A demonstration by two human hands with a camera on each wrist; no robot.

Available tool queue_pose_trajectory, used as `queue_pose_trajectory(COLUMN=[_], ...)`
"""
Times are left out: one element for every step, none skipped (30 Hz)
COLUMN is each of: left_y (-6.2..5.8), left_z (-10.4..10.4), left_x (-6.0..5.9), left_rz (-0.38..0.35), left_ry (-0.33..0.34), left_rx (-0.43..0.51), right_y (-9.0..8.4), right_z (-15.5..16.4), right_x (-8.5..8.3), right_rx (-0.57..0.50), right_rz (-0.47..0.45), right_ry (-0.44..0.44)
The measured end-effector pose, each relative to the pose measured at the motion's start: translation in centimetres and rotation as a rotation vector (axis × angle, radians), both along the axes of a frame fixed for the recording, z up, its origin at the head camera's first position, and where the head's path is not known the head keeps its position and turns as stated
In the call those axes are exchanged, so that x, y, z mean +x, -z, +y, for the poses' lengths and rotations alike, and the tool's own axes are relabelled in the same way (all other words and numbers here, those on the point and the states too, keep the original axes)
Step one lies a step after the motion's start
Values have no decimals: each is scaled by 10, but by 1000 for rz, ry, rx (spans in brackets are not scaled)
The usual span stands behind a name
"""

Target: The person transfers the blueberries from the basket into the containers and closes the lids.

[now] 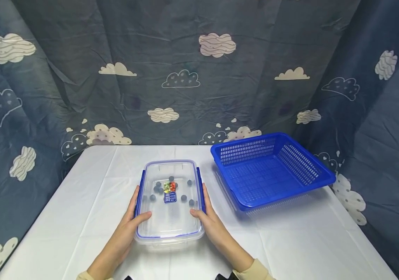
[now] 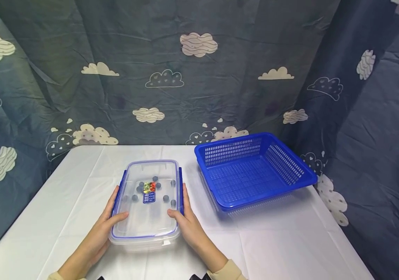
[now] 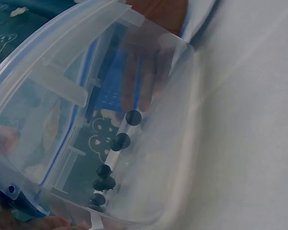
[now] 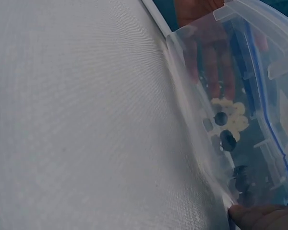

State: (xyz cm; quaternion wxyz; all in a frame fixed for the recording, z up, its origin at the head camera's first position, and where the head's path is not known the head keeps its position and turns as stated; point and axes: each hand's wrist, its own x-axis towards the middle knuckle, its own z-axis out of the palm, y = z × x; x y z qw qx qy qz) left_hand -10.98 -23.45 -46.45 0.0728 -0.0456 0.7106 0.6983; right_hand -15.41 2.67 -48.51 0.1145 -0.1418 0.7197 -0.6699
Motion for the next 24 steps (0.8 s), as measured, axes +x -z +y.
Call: queue_pose_trajectory(left_y=[-1, -1, -1, -2, -2, -2, -2, -2, -2, -2, -2, -3, -3, -3, -4, -4, -5, -6, -7, -7, -8, -10, -12, -14], left_z=[0, -1, -1, -1, -1, -2, -2, -2, -3, -3, -4, -4, -5, -6, -7, -7, -7, -7, -7, -7, -8, -9, -11, -13], left_x=[0, 0, 1, 1, 2, 2, 3, 4, 5, 5, 5, 5, 5, 4, 4, 2, 1, -1, -3, -4, -5, -6, -6, -6], left_rz=[-4, -7, -11, -11, -11, -10, -12, -13, -15, -15, -20, -20, -18, -15, -12, -9, -9, -10, -10, -16, -16, -5, 14, 45], left_ry=[2, 6, 11, 15, 16, 17, 19, 21, 20, 20, 17, 19, 21, 25, 27, 30, 32, 34, 34, 36, 38, 41, 43, 42], left_rx=[-15, -29, -38, -43, -47, -50, -50, -49, -49, -50, -54, -59, -62, -66, -69, -72, -74, -80, -87, -102, -128, -167, -227, -306], right_y=[-1, -1, -2, -2, -2, -3, -3, -2, -2, -2, -2, -2, -2, -3, -4, -5, -6, -8, -10, -13, -17, -21, -27, -33], right_z=[0, 0, -1, -1, -1, -2, -2, -3, -4, -4, -5, -5, -5, -5, -5, -4, -3, -1, 2, 4, 8, 13, 18, 25], right_x=[0, 1, 1, 1, 1, 1, 1, 1, 1, 1, 2, 2, 2, 1, 1, 0, -1, -2, -3, -4, -4, -3, -2, 0], right_rx=[7, 14, 23, 28, 33, 37, 41, 43, 42, 40, 40, 40, 41, 42, 45, 51, 61, 75, 92, 114, 143, 181, 220, 266], right_rz=[-2, -2, -1, 4, 4, 7, 10, 15, 18, 20, 19, 20, 24, 26, 27, 30, 28, 26, 23, 19, 24, 33, 45, 70], right_ry=[3, 8, 13, 11, 7, 2, -3, -10, -18, -28, -33, -38, -40, -43, -48, -50, -49, -49, -50, -51, -49, -46, -45, -43])
